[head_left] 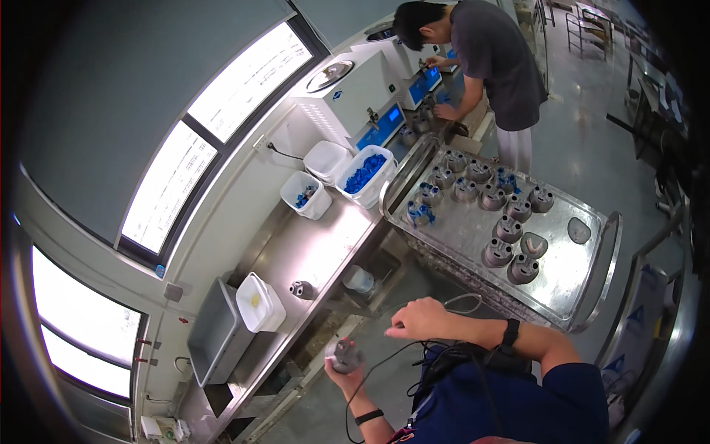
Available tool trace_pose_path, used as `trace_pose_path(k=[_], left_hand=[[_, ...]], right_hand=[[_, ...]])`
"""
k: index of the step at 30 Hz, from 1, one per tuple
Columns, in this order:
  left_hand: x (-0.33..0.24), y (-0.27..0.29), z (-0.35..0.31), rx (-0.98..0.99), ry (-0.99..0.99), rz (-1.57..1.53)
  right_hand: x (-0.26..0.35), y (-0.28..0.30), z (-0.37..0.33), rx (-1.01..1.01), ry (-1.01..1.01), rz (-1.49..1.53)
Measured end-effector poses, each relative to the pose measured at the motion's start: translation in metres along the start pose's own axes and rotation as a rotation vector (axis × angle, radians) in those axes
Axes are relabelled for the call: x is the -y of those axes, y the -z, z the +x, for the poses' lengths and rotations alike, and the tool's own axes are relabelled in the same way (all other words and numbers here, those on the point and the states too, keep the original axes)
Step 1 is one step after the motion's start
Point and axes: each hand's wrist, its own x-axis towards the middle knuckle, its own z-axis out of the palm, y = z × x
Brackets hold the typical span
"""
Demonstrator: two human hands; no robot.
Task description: Cleaning and sorting metal component housings in a laboratory setting.
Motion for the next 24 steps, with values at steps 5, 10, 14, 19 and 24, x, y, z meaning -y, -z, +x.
trace_pose_path(k=[5,10,14,19,24], left_hand=[[-0.003,0.014,0.001,0.005,-0.048,0.001],[-0.002,0.016,0.000,0.023,-0.045,0.001],[-0.001,0.026,0.000,0.003,-0.056,0.068],[-0.006,0.013,-0.011,0.065,0.024,0.008],[-0.010,0.018,-0.014,0.081,0.016,-0.036]], right_hand=[[0.009,0.002,-0.007,0.149,0.009,0.035],[0.002,-0.011,-0.007,0.024,0.009,-0.025],[0.004,-0.012,-0.006,-0.026,-0.001,-0.020],[0.009,-0.008,-0.014,0.129,0.026,0.004],[0.011,-0.004,-0.013,0.109,-0.011,-0.021]])
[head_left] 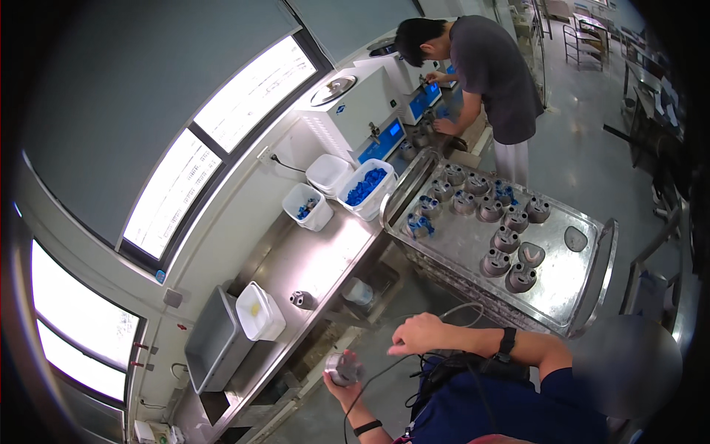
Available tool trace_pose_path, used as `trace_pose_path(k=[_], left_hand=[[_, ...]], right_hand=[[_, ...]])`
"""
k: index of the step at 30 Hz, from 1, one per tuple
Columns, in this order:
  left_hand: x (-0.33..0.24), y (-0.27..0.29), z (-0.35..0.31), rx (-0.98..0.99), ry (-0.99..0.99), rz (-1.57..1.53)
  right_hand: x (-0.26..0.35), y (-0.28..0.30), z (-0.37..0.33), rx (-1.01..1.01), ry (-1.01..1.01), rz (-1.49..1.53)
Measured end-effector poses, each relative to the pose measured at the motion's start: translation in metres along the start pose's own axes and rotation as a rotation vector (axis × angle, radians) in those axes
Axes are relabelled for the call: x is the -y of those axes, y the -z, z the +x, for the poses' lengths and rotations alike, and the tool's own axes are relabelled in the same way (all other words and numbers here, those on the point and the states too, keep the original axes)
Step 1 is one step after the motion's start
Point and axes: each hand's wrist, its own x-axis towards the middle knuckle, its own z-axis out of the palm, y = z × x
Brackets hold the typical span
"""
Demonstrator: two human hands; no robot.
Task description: Cleaning and sorting metal component housings in a laboratory setting.
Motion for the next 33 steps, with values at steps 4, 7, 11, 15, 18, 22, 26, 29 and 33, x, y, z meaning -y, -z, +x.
trace_pose_path(k=[4,7,11,15,18,22,26,29,33], left_hand=[[0.001,0.008,-0.005,0.005,0.015,0.093],[-0.005,0.010,-0.003,-0.042,-0.034,0.057],[-0.005,0.015,-0.005,-0.023,-0.011,0.078],[0.004,0.043,0.005,0.044,-0.022,-0.057],[-0.016,0.025,-0.015,-0.017,-0.047,0.347],[-0.016,0.026,-0.006,-0.107,0.047,0.401],[-0.006,0.030,0.012,-0.108,0.091,0.417],[-0.007,0.038,0.021,-0.124,0.113,0.433],[-0.009,0.055,0.025,-0.143,0.125,0.451]], right_hand=[[0.004,-0.004,0.009,-0.081,-0.030,0.030],[0.009,-0.011,0.005,0.017,0.050,-0.013],[0.007,-0.010,0.007,-0.035,0.046,-0.004],[-0.001,-0.013,0.005,0.114,0.151,-0.022],[0.002,-0.015,0.018,-0.089,0.105,-0.002],[0.002,-0.023,0.014,0.038,0.196,0.024],[-0.013,-0.024,0.009,-0.184,0.047,0.030],[-0.014,-0.024,0.004,-0.024,0.127,0.106],[-0.014,-0.021,0.000,-0.226,0.006,0.082]])
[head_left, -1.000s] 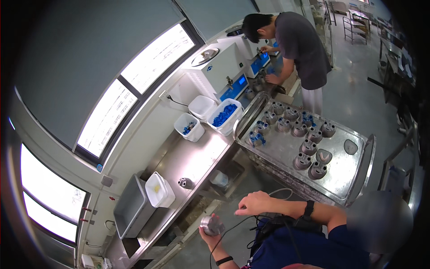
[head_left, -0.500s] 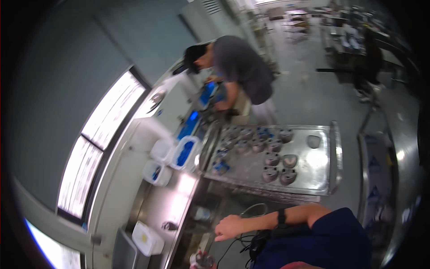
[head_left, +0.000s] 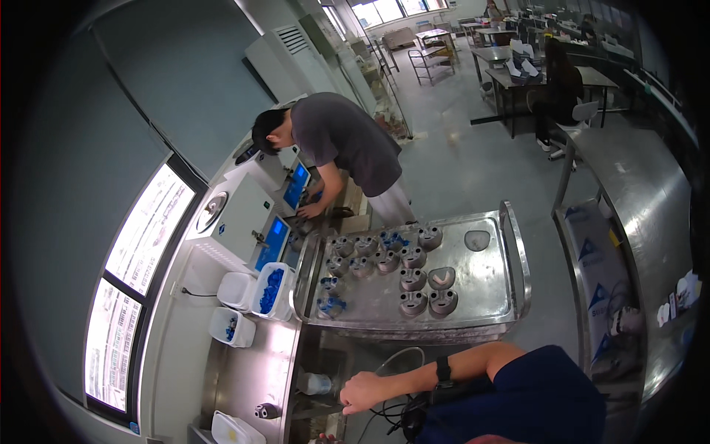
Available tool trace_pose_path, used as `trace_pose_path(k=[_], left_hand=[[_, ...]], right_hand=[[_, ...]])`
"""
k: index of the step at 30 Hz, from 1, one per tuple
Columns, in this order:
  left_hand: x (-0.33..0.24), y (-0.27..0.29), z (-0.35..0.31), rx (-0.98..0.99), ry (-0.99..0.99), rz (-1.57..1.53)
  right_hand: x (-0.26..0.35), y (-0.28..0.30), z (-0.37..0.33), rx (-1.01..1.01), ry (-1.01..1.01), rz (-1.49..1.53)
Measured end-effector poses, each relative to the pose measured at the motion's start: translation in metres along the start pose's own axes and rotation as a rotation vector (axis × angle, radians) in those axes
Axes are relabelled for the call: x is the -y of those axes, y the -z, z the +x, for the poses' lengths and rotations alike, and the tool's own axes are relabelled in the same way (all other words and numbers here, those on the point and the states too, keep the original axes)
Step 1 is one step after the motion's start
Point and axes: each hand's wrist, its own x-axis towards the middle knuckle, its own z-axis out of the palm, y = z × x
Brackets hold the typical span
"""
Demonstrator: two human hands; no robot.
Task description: Cleaning and sorting metal component housings in a laboratory setting.
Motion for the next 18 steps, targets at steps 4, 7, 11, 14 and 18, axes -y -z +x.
trace_pose_path(k=[4,7,11,14,18], left_hand=[[0.011,0.031,0.021,0.092,0.166,-0.016],[0.004,-0.007,0.001,0.051,0.018,-0.075],[-0.007,-0.039,-0.020,-0.010,-0.054,-0.120],[-0.037,-0.093,-0.050,0.006,-0.081,-0.199],[-0.048,-0.101,-0.052,0.094,-0.176,-0.399]], right_hand=[[0.003,0.007,-0.004,0.112,0.036,0.034],[-0.004,0.009,-0.007,0.133,0.025,0.057],[0.002,0.017,-0.007,0.238,0.114,0.072],[-0.003,0.024,-0.005,0.042,-0.064,-0.026],[-0.005,0.040,-0.006,0.125,-0.020,0.101]])
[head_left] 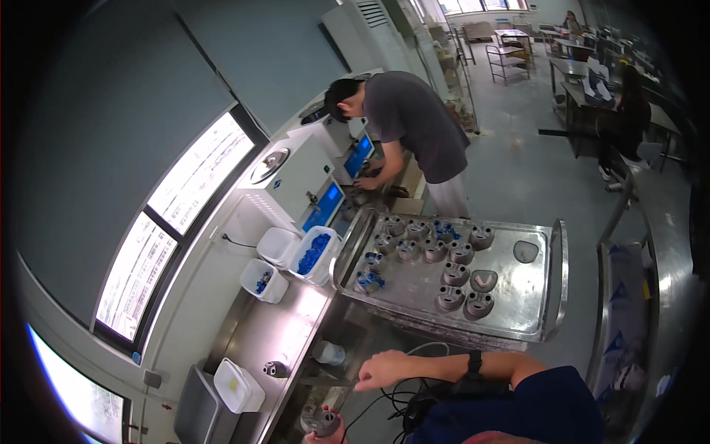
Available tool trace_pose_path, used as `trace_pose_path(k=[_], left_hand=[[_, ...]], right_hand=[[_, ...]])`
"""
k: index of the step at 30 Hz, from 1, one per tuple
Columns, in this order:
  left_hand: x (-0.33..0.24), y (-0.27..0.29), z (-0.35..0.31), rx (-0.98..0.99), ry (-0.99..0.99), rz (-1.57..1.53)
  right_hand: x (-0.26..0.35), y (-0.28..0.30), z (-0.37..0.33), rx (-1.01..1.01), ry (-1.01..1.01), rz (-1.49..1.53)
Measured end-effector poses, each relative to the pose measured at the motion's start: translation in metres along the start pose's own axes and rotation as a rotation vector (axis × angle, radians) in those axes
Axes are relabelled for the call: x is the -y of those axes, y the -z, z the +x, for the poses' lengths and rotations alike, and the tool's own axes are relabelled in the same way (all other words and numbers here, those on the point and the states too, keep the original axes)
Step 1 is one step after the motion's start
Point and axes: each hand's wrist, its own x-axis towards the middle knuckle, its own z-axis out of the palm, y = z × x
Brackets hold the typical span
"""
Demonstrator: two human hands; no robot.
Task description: Cleaning and sorting metal component housings in a laboratory setting.
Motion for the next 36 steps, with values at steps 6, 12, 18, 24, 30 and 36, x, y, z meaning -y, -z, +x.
trace_pose_path(k=[6,12,18,24,30,36], left_hand=[[-0.002,0.073,0.040,-0.142,-0.004,0.193],[-0.008,0.039,0.077,0.183,-0.266,0.086],[-0.005,-0.012,0.088,0.338,-0.297,0.193],[-0.004,-0.105,0.081,0.046,-0.007,-0.230],[0.019,-0.096,0.128,0.122,0.024,-0.036],[0.013,-0.118,0.109,0.230,0.089,-0.252]], right_hand=[[0.013,0.016,0.001,0.025,0.053,-0.062],[0.023,0.034,-0.010,0.006,-0.042,-0.033],[0.019,0.038,-0.016,-0.005,-0.021,-0.005],[0.016,0.044,-0.018,-0.156,-0.025,-0.018],[0.025,0.057,-0.026,-0.315,0.002,-0.159],[0.038,0.064,-0.014,-0.257,-0.099,-0.131]])
